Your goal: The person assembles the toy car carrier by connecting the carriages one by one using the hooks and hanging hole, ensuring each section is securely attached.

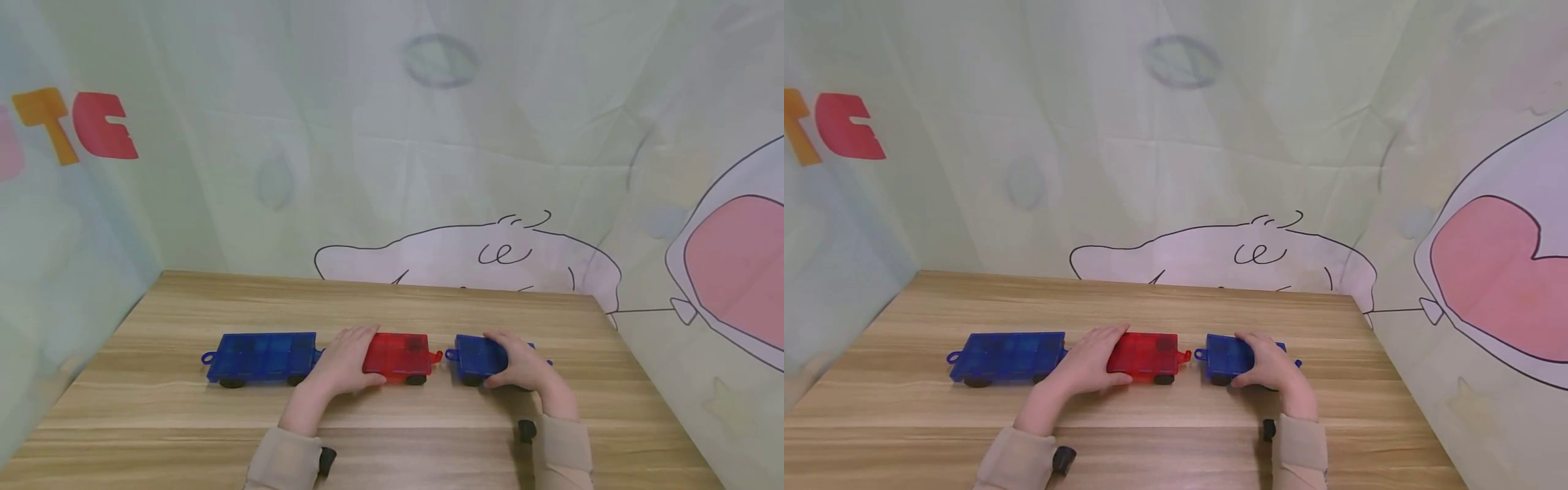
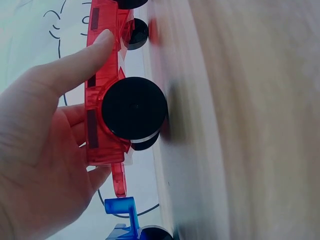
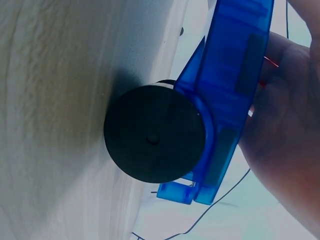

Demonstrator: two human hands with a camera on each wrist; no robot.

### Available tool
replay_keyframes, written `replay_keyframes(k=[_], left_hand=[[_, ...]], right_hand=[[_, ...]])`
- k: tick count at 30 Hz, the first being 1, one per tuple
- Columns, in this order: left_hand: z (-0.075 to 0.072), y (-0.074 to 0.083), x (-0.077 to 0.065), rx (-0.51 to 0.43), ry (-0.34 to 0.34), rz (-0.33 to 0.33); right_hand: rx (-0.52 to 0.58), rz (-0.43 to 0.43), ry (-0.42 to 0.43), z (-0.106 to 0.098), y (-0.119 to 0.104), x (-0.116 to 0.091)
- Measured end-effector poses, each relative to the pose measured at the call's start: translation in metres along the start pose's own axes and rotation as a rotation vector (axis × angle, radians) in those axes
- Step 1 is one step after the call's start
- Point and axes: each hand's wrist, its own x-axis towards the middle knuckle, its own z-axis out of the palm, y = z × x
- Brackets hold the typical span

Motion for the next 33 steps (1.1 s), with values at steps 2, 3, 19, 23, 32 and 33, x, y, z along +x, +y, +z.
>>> replay_keyframes(k=[2,3,19,23,32,33], left_hand=[[-0.0002,-0.0001,0.0001,-0.001,-0.002,0.0],[-0.0003,0.0,0.0001,-0.003,-0.002,-0.001],[0.0003,-0.0009,0.0003,-0.013,-0.002,0.0],[0.0005,-0.0009,0.0003,-0.008,-0.001,0.007],[0.0009,-0.0006,0.0001,-0.005,-0.001,0.007],[0.0009,-0.0007,0.0001,-0.006,-0.001,0.007]], right_hand=[[0.003,0.001,0.002,-0.0003,-0.0006,-0.0002],[0.005,0.0,0.003,-0.0005,-0.0008,-0.0001],[0.023,-0.053,0.02,-0.0012,-0.0044,0.0027],[0.025,-0.061,0.015,-0.0011,-0.0058,0.0034],[0.019,-0.089,0.012,0.0007,-0.0059,0.0044],[0.02,-0.087,0.011,0.0009,-0.006,0.0046]])
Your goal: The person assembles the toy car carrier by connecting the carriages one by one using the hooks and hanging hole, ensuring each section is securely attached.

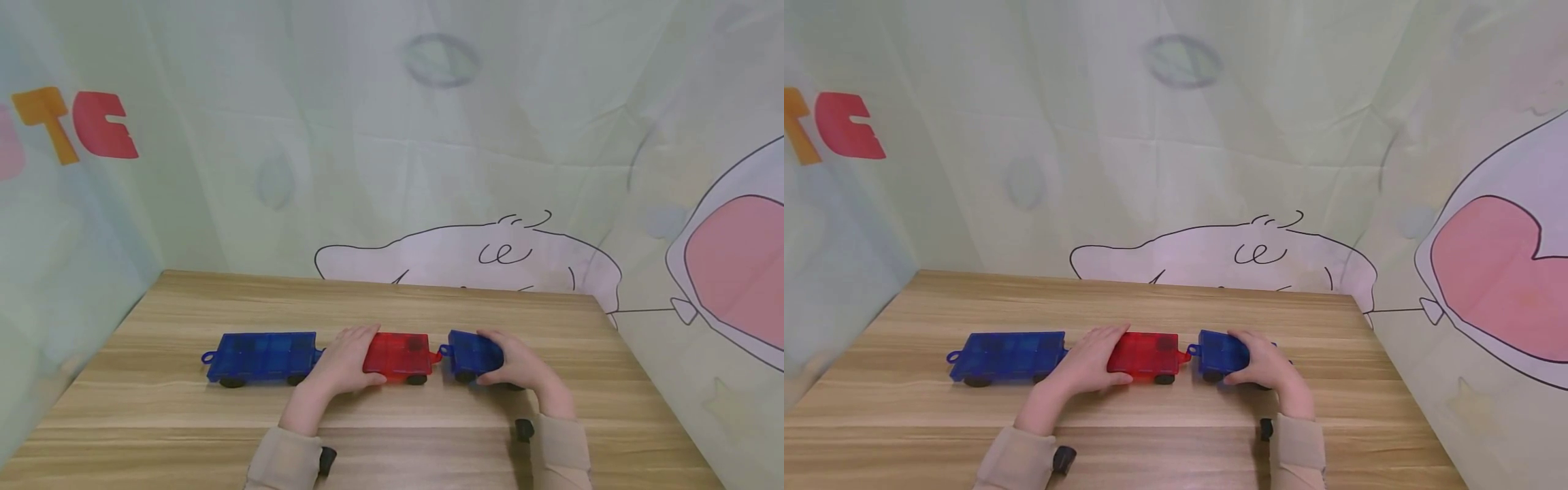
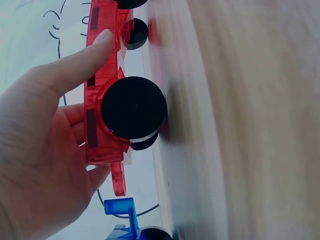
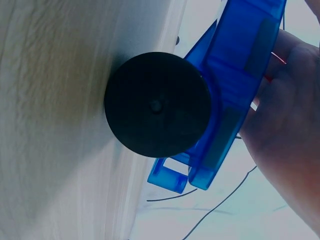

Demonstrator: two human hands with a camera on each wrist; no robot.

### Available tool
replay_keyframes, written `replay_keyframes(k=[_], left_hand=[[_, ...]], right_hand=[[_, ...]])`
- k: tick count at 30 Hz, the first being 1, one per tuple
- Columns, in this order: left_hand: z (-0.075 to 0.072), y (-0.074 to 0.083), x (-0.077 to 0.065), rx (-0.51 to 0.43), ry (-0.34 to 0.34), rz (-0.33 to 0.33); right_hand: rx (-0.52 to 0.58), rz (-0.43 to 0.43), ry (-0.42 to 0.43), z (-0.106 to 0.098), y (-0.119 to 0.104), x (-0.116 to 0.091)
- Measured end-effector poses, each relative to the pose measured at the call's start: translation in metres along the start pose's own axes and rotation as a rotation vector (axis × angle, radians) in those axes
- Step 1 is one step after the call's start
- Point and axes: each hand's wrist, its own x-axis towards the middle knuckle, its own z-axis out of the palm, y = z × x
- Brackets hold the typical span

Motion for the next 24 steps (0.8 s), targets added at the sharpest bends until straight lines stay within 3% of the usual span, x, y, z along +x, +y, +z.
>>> replay_keyframes(k=[24], left_hand=[[-0.0002,0.0007,-0.0004,-0.001,0.003,-0.006]], right_hand=[[-0.019,-0.012,-0.006,0.0018,-0.0027,0.0014]])
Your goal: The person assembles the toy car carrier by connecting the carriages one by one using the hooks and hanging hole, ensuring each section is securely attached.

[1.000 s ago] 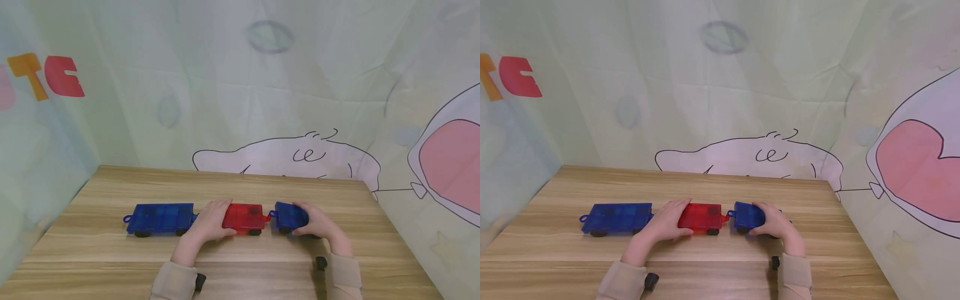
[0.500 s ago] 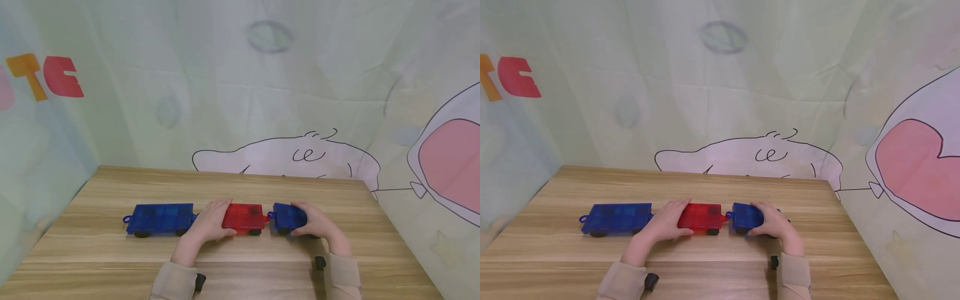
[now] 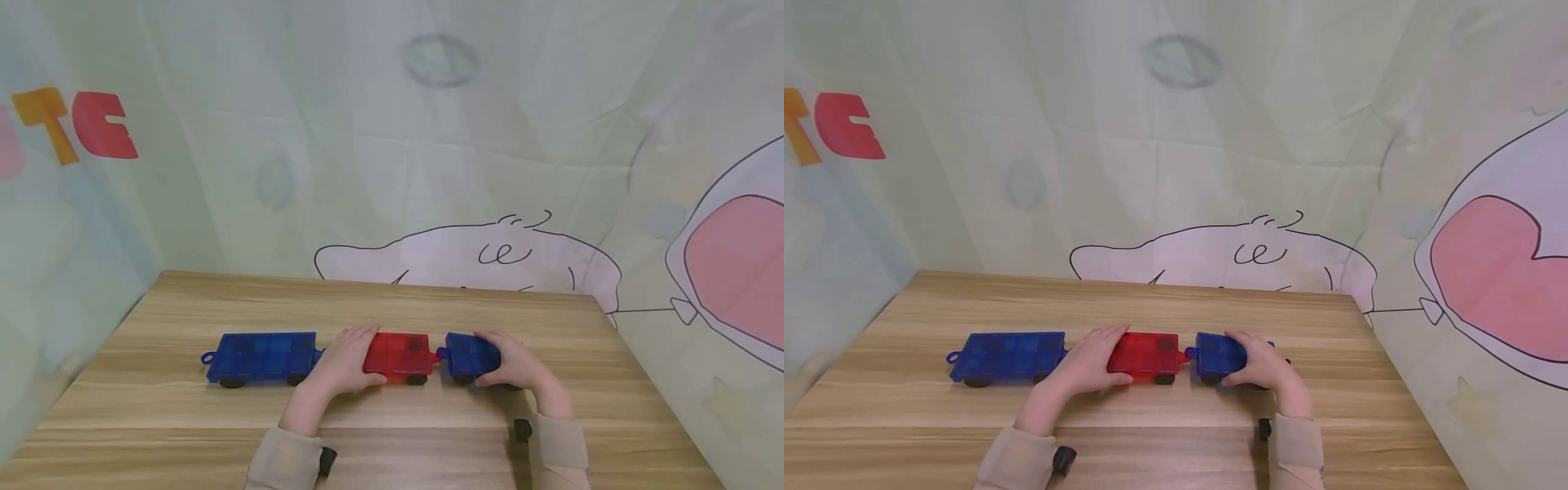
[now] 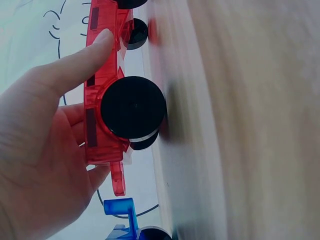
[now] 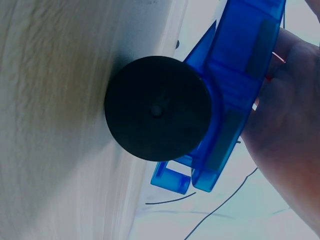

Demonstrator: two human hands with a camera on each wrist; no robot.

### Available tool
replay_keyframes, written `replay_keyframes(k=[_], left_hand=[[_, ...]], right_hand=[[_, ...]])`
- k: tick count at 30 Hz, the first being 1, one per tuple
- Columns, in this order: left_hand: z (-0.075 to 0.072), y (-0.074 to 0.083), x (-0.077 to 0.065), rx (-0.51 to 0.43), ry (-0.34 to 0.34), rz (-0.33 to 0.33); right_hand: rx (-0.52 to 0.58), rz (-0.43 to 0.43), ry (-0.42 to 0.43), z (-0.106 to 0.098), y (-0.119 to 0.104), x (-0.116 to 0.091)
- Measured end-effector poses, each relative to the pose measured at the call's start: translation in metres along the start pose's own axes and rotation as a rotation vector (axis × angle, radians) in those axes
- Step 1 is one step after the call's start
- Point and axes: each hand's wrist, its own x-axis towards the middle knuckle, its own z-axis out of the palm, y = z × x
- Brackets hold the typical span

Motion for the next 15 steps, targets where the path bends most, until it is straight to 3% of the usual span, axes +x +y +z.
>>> replay_keyframes(k=[15], left_hand=[[0.0005,-0.0009,0.0009,0.003,-0.001,0.007]], right_hand=[[-0.005,-0.004,0.002,0.0012,0.0017,0.0009]])
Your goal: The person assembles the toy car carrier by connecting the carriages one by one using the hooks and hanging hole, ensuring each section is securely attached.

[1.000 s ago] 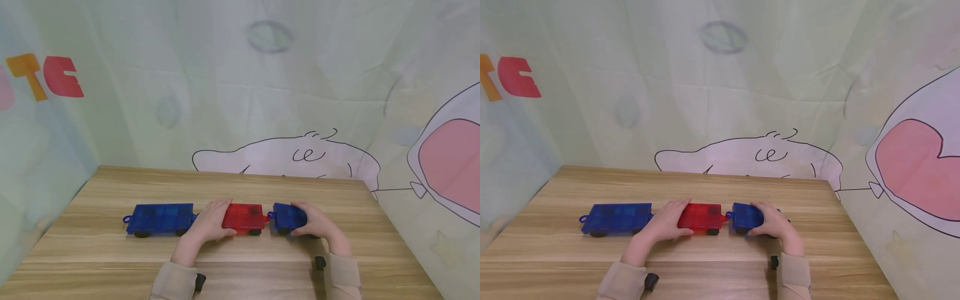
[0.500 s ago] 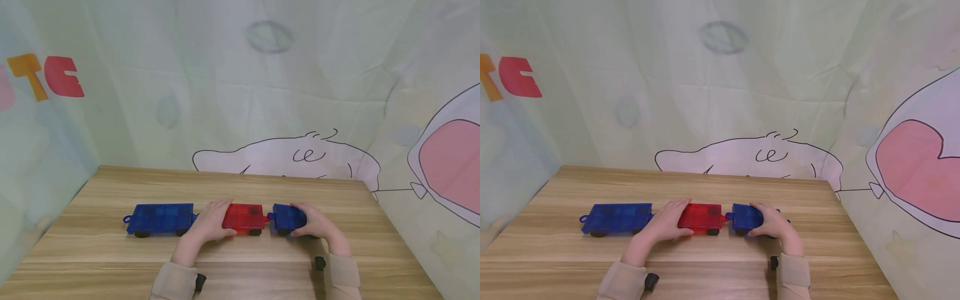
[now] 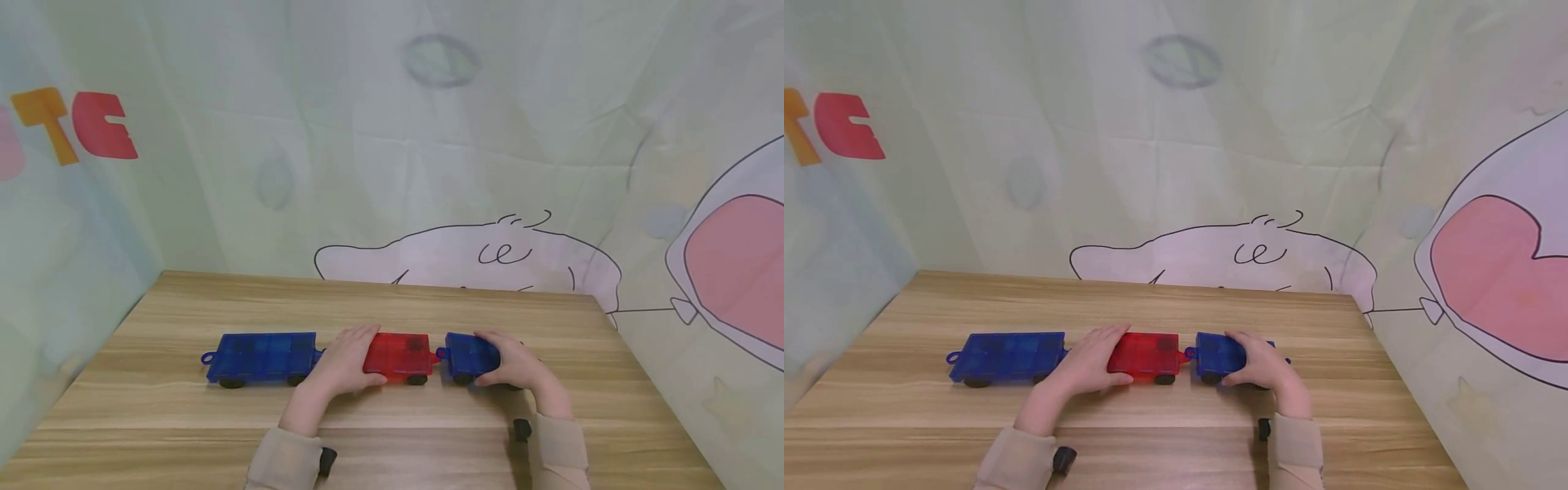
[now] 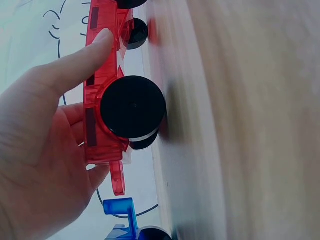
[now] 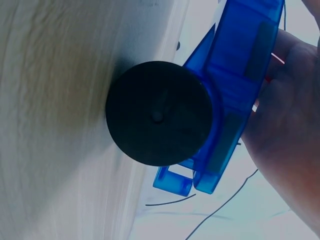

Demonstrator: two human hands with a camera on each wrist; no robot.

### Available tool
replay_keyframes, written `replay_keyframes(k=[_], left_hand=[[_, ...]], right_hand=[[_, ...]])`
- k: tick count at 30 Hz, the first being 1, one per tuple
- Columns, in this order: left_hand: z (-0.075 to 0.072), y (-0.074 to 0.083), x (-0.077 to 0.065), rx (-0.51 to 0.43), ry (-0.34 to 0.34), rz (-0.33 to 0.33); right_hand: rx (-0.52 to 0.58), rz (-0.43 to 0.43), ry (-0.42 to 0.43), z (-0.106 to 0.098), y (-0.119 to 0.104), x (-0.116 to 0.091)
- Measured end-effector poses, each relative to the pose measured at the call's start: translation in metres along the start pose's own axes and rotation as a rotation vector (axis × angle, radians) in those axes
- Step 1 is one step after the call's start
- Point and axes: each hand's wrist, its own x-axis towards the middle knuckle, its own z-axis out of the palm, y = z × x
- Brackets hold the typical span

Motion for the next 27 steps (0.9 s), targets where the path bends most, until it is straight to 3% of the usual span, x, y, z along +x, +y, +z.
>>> replay_keyframes(k=[27], left_hand=[[0.0007,-0.002,-0.0003,0.011,-0.012,0.021]], right_hand=[[-0.026,0.031,-0.007,0.002,-0.0022,0.0006]])
